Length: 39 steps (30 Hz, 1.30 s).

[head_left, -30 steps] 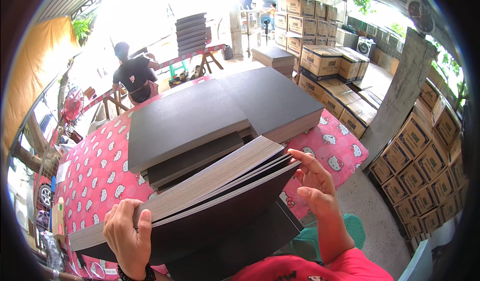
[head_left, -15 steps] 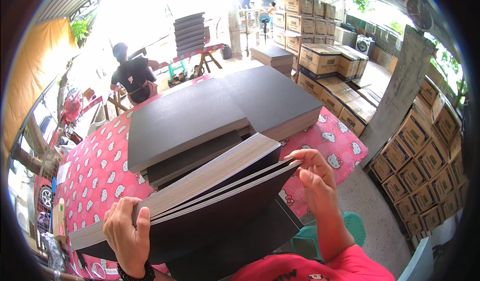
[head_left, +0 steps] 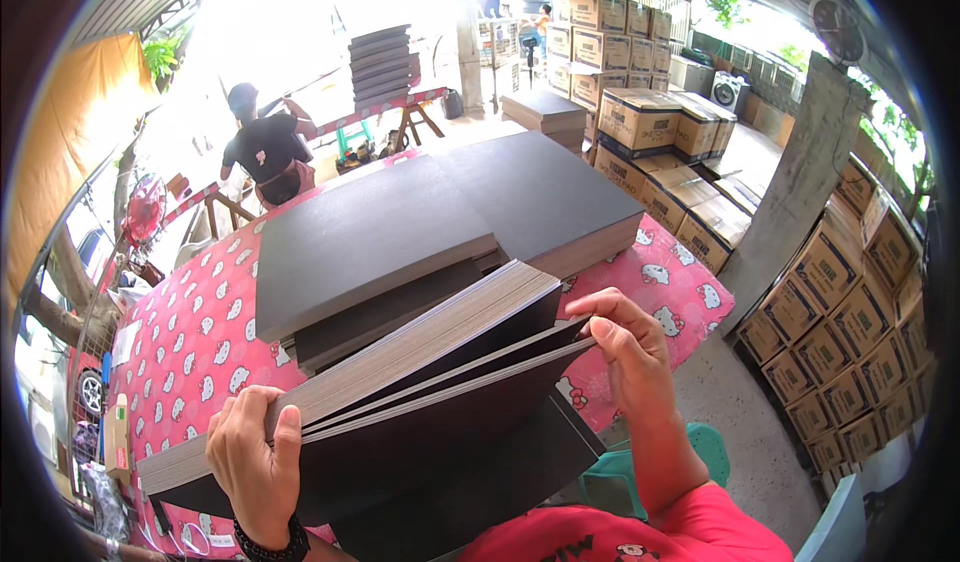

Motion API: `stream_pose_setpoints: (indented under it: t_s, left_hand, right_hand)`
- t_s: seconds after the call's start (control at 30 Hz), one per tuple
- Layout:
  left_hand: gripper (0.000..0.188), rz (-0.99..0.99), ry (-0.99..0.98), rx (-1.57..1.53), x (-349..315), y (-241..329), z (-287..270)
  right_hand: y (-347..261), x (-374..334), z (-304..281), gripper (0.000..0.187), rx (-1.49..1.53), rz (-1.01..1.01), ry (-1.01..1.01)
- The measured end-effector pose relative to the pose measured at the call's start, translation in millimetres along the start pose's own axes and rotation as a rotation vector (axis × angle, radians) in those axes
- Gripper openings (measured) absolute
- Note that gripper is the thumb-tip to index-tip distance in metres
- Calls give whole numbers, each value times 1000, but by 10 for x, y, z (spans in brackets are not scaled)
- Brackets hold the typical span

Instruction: The person organizes and stacks large dark boards on a table covered with a pink patterned cloth, lifting them from one stack and placing them onto others.

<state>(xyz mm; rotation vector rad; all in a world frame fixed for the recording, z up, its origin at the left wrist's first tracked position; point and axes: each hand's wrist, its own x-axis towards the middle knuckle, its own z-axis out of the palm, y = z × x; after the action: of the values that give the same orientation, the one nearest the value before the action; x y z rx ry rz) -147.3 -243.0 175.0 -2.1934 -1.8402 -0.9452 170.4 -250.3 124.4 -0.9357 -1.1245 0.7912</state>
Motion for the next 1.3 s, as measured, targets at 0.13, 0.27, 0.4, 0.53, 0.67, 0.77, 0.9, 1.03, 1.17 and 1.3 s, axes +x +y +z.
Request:
stream_pose_setpoints:
  t_s: [0.13,0.27,0.4,0.53,0.67,0.77,0.9,1.03,1.17,1.3]
  left_hand:
    - [31,1,-6,2,9,2,-7]
    - [30,-12,0,10,11,-30,11]
    - [30,-25,-11,-5,25,-12,21]
    - [30,-23,-7,5,7,6,7]
    - [31,-7,2,6,-17,23,-11]
    - [31,-1,10,-8,-23,31,-6]
    - [30,-10,10,-13,-22,36,-12]
    - [30,-9,12,-7,-23,39,-10]
    - [30,-8,16,-2,-32,38,-8]
    - [32,-12,-11,-9,-40,60,-25]
  right_hand:
    - [77,-57,-58,21,-62,-175,-53]
    - [216,-101,-22,43,275,-92,-149]
    - [158,-33,40,74,159,-103,-115]
    - [169,35,0,86,47,-60,-175]
    - [146,54,-27,86,-26,-60,-216]
    - [162,29,-31,86,-35,-131,-197]
    - [156,-5,-30,83,-15,-148,-202]
    - [168,-19,-34,80,11,-163,-209]
    - [168,-33,-44,76,31,-156,-213]
    - [149,-39,-55,73,40,-152,-215]
